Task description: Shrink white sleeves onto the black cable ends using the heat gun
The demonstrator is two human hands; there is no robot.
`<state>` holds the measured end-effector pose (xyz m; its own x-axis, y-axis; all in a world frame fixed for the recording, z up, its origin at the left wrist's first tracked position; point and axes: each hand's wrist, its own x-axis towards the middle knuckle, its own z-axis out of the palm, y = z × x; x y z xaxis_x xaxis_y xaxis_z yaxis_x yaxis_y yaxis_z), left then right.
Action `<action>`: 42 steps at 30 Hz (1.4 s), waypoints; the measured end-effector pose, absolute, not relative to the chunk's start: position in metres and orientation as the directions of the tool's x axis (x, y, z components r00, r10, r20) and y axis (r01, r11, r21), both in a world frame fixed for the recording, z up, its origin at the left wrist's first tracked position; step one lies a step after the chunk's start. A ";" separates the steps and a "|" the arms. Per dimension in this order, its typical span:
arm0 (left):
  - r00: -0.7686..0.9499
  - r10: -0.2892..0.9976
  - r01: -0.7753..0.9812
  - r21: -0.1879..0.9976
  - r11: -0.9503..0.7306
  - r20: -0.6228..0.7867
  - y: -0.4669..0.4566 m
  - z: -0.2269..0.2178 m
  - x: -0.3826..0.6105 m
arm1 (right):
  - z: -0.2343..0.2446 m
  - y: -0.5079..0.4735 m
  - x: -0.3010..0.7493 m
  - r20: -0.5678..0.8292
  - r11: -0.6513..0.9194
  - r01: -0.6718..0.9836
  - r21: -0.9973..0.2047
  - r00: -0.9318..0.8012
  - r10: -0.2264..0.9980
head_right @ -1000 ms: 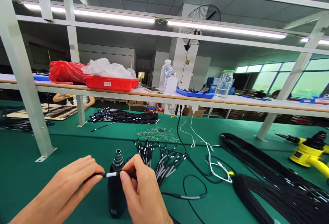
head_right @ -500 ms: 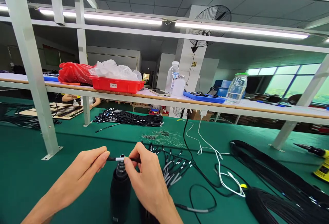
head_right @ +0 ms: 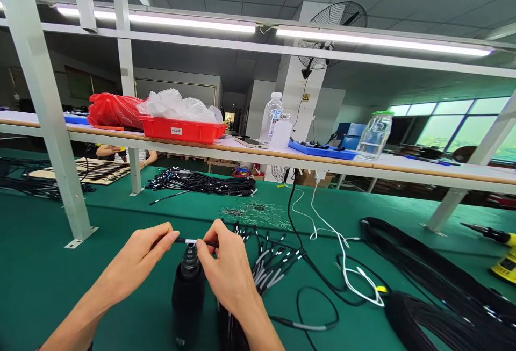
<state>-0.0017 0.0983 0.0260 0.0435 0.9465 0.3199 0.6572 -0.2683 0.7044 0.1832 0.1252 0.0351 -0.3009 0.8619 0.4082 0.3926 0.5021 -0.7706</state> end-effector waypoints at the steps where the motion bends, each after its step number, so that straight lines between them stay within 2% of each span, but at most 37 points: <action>1: 0.046 0.947 0.658 0.703 -0.269 0.319 0.099 0.026 -0.002 | 0.035 0.126 0.183 0.410 0.504 0.395 -0.768 -0.302 0.861; 11: 0.084 0.959 0.655 0.711 -0.258 0.271 0.097 0.029 -0.004 | 0.034 0.125 0.189 0.406 0.502 0.442 -0.743 -0.298 0.864; 19: 0.096 0.956 0.589 0.758 -0.279 0.277 0.090 0.033 -0.004 | 0.038 0.118 0.200 0.463 0.574 0.503 -0.646 -0.341 0.819; 42: 0.036 0.959 0.613 0.751 -0.245 0.283 0.099 0.025 -0.006 | 0.041 0.123 0.195 0.453 0.569 0.509 -0.646 -0.344 0.822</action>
<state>-0.0055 0.0987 0.0248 0.0361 0.9585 0.2827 0.6130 -0.2447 0.7513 0.1954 0.1230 0.0406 -0.3442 0.8225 0.4528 0.5089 0.5687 -0.6462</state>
